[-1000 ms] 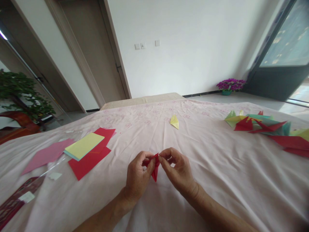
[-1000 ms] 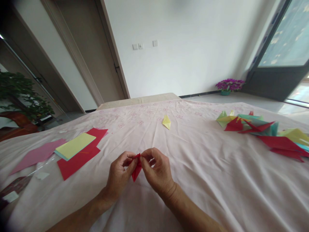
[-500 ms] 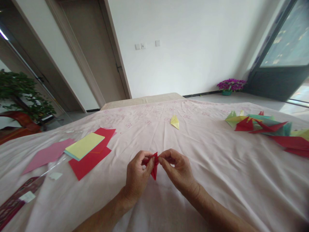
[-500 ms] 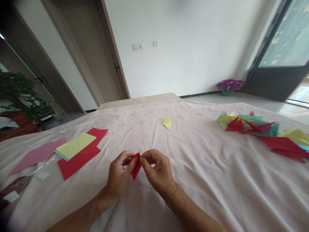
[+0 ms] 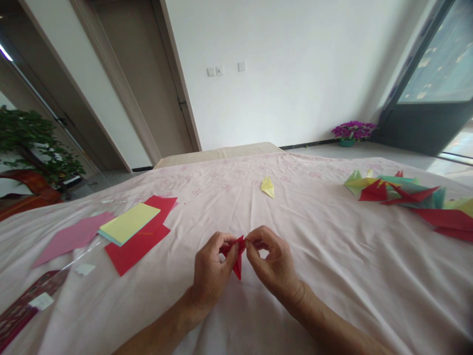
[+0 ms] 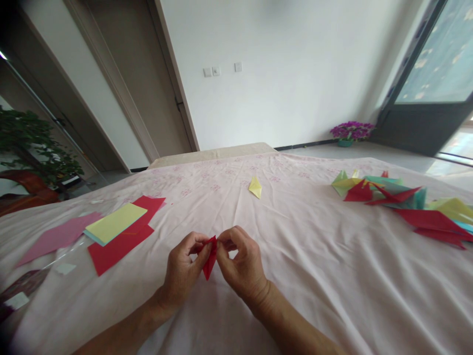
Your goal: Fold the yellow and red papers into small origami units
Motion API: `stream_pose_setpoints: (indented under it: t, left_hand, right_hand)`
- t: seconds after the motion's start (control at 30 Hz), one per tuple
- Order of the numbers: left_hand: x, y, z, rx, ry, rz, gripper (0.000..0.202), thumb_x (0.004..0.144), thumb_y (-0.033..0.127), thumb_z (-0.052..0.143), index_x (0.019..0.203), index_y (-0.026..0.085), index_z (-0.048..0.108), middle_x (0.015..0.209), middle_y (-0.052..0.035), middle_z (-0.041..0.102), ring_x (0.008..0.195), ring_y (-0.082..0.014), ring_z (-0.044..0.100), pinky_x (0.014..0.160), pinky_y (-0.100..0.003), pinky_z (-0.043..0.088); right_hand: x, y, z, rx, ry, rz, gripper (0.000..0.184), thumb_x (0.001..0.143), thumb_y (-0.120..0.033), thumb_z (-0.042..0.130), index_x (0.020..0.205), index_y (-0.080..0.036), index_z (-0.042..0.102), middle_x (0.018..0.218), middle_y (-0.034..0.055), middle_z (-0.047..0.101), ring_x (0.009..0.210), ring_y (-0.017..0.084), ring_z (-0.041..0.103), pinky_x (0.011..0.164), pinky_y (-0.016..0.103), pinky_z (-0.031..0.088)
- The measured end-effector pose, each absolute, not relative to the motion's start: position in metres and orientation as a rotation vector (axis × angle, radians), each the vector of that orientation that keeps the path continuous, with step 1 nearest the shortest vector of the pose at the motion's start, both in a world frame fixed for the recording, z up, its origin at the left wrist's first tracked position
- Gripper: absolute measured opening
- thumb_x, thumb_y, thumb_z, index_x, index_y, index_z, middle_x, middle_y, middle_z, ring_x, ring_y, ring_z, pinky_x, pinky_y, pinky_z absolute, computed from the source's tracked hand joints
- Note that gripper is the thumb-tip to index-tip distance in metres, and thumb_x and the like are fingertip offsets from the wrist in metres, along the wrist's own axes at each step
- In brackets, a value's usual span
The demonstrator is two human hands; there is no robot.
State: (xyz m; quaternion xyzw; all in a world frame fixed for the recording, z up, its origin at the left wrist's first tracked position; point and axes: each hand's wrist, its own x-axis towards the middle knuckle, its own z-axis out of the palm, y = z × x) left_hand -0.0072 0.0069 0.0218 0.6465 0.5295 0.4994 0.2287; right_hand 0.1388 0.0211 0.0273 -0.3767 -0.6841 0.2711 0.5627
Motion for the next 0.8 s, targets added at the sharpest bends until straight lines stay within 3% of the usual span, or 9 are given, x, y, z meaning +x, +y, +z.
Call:
stream_pose_setpoints:
  t: [0.33,0.57,0.8]
  left_hand:
    - [-0.005,0.006,0.019,1.861,1.48,1.347,0.018,0.087,0.037,0.057,0.081,0.021,0.063,0.077,-0.0007,0.066,0.069,-0.0139,0.062,0.068,-0.023,0.048]
    - [-0.005,0.01,0.017,1.47,1.402,1.287,0.029,0.086,0.045,0.058,0.087,0.017,0.06,0.065,-0.0006,0.066,0.056,-0.0124,0.06,0.051,-0.019,0.045]
    - [-0.01,0.016,0.018,1.369,1.377,1.314,0.032,0.083,0.046,0.061,0.089,0.015,0.059,0.062,0.0004,0.063,0.053,-0.0112,0.058,0.05,-0.019,0.045]
  right_hand:
    - [0.138,0.021,0.026,-1.017,-1.627,0.524,0.01,0.075,-0.013,0.053,0.071,-0.021,0.056,0.065,-0.0008,0.056,0.058,0.012,0.054,0.058,0.024,0.047]
    - [0.14,0.023,0.025,-1.081,-1.507,0.686,0.018,0.09,-0.029,0.049,0.097,-0.021,0.063,0.077,0.0017,0.066,0.066,0.014,0.061,0.063,0.026,0.05]
    - [0.138,0.023,0.02,-1.098,-1.455,0.758,0.007,0.082,-0.023,0.057,0.085,-0.02,0.062,0.066,-0.0009,0.063,0.059,0.014,0.057,0.058,0.025,0.047]
